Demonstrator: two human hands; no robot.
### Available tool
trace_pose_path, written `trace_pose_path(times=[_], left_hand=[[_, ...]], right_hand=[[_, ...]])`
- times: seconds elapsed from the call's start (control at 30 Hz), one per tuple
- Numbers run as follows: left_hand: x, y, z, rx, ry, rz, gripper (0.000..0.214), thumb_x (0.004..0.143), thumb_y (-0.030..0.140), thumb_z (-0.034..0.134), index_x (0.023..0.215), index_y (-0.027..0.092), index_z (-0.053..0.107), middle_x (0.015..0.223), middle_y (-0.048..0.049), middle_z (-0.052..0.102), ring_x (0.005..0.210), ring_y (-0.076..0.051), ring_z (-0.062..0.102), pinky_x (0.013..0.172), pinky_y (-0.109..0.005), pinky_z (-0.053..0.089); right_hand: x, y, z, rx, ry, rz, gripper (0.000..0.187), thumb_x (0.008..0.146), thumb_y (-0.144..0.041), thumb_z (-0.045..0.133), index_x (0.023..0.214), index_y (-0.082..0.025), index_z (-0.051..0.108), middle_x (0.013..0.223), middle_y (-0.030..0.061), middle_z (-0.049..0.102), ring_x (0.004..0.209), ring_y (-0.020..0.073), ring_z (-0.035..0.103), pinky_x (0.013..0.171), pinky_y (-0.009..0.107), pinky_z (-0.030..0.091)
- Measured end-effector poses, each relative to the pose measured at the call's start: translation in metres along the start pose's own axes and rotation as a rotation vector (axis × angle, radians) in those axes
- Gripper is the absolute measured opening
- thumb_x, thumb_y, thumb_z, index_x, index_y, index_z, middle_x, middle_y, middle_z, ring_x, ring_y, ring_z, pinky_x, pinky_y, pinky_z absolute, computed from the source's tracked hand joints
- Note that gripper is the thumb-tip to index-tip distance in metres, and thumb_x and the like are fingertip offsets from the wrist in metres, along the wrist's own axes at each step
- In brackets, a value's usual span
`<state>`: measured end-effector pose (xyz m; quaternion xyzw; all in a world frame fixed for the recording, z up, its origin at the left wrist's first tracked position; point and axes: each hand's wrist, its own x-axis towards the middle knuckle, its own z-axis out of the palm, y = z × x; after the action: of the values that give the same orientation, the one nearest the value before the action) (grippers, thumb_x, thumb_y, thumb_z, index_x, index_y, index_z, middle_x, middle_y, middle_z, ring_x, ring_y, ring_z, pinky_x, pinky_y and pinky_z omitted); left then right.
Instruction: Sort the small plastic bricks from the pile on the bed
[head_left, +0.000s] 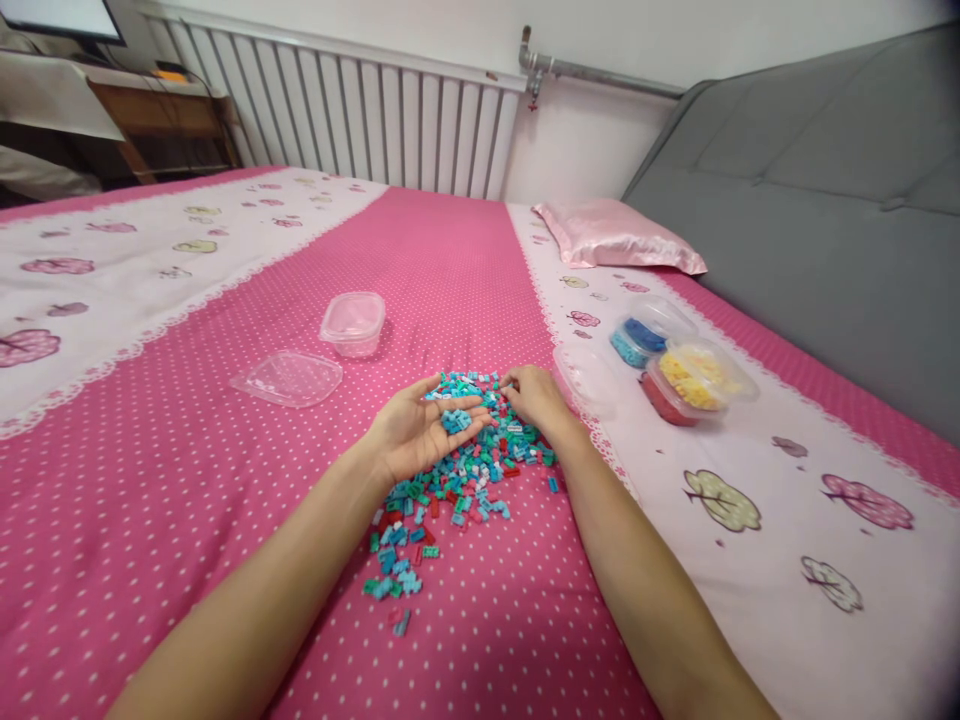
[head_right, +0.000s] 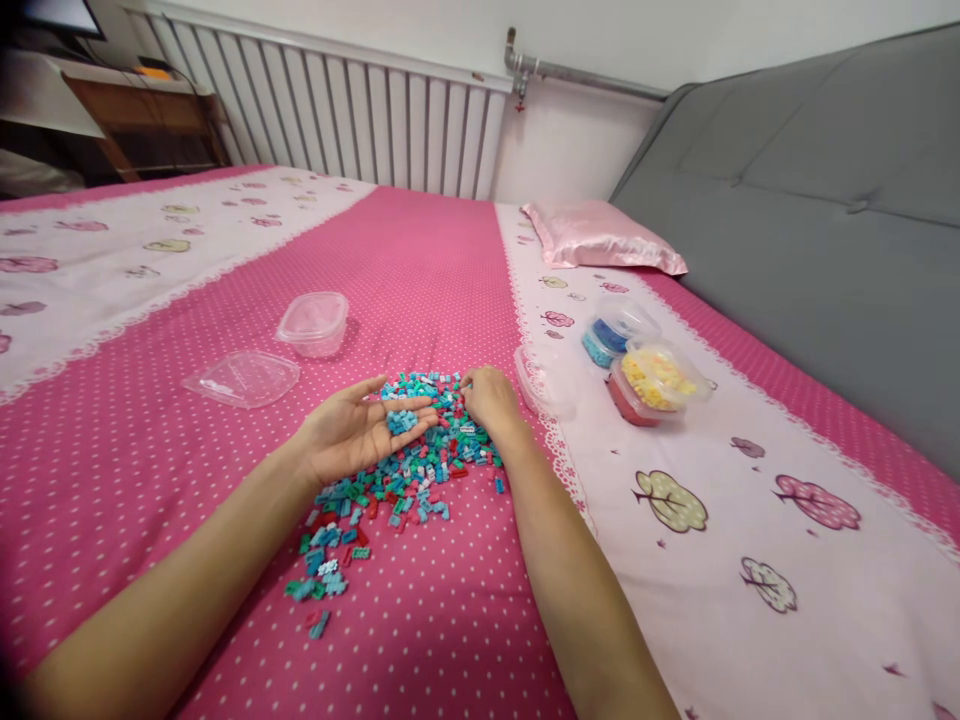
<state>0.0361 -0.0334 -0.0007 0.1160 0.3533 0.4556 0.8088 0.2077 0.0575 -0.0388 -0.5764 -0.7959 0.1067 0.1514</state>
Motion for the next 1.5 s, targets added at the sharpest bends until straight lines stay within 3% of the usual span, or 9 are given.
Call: trace_pose_path(times=[0.27,0.43,0.53,0.63,0.77,0.9,1.07,1.27,1.5], left_hand=[[0.000,0.000,-0.001,0.003,0.000,-0.002,0.052,0.094,0.034,0.030,0.123,-0.006,0.045,0.097,-0.0247,0.065,0.098,-0.027,0.065,0.078,-0.030,0.055],[0.002,-0.001,-0.002,-0.006,-0.025,0.063,0.037,0.094,0.028,0.032,0.105,0.002,0.055,0.087,-0.0180,0.067,0.093,-0.024,0.067,0.084,-0.032,0.053],[0.003,-0.002,-0.003,-0.032,-0.021,0.080,0.031,0.094,0.025,0.031,0.098,0.008,0.057,0.082,-0.0128,0.067,0.087,-0.022,0.068,0.082,-0.035,0.054],[0.003,-0.001,-0.003,-0.049,-0.010,0.078,0.031,0.094,0.023,0.030,0.099,0.009,0.056,0.083,-0.0131,0.068,0.087,-0.022,0.068,0.080,-0.035,0.055],[0.002,-0.001,-0.002,-0.061,-0.011,0.047,0.036,0.094,0.026,0.031,0.111,0.003,0.053,0.092,-0.0185,0.067,0.095,-0.025,0.066,0.082,-0.033,0.055],[0.002,-0.001,-0.002,-0.053,0.017,0.012,0.045,0.094,0.031,0.032,0.115,-0.004,0.050,0.095,-0.0244,0.065,0.098,-0.028,0.065,0.081,-0.032,0.056],[0.003,-0.002,-0.005,-0.040,0.019,0.030,0.044,0.094,0.031,0.033,0.111,-0.006,0.051,0.094,-0.0248,0.063,0.099,-0.030,0.064,0.084,-0.033,0.055],[0.004,-0.001,-0.003,-0.031,0.027,0.025,0.045,0.094,0.031,0.032,0.111,-0.006,0.052,0.096,-0.0251,0.063,0.097,-0.029,0.065,0.083,-0.032,0.055],[0.003,-0.001,-0.002,-0.030,0.031,0.024,0.045,0.094,0.031,0.032,0.114,-0.005,0.051,0.094,-0.0243,0.065,0.100,-0.029,0.064,0.082,-0.032,0.055]], right_hand=[[-0.003,-0.008,-0.021,0.434,0.105,-0.108,0.013,0.082,-0.021,0.060,0.090,-0.015,0.069,0.077,0.0016,0.066,0.070,0.0139,0.059,0.067,0.023,0.043],[-0.022,-0.031,-0.040,0.647,-0.098,-0.351,0.014,0.081,-0.021,0.059,0.089,-0.014,0.068,0.077,0.0007,0.066,0.064,0.0108,0.056,0.061,0.021,0.041],[-0.028,-0.039,-0.041,0.642,-0.217,-0.405,0.017,0.083,-0.024,0.058,0.094,-0.016,0.068,0.075,0.0002,0.067,0.063,0.0106,0.057,0.059,0.021,0.042],[-0.027,-0.038,-0.042,0.621,-0.227,-0.426,0.018,0.085,-0.023,0.056,0.095,-0.017,0.069,0.080,0.0008,0.069,0.068,0.0116,0.060,0.064,0.022,0.044],[-0.024,-0.028,-0.051,0.559,-0.041,-0.309,0.017,0.084,-0.015,0.055,0.094,-0.016,0.069,0.088,0.0026,0.070,0.077,0.0131,0.063,0.072,0.023,0.046],[-0.024,-0.012,-0.060,0.254,0.062,-0.079,0.020,0.082,-0.008,0.057,0.092,-0.017,0.071,0.087,0.0036,0.071,0.080,0.0155,0.064,0.076,0.025,0.046],[-0.020,0.001,-0.053,-0.010,-0.041,0.061,0.026,0.078,-0.005,0.057,0.091,-0.020,0.074,0.089,0.0046,0.072,0.084,0.0181,0.065,0.075,0.025,0.046],[-0.013,-0.001,-0.037,-0.027,-0.235,-0.009,0.030,0.071,-0.009,0.070,0.095,-0.027,0.074,0.084,0.0000,0.071,0.080,0.0157,0.064,0.066,0.020,0.044],[-0.010,-0.002,-0.028,-0.073,-0.226,0.050,0.030,0.073,-0.008,0.067,0.096,-0.026,0.073,0.079,0.0005,0.069,0.075,0.0151,0.063,0.065,0.020,0.042]])
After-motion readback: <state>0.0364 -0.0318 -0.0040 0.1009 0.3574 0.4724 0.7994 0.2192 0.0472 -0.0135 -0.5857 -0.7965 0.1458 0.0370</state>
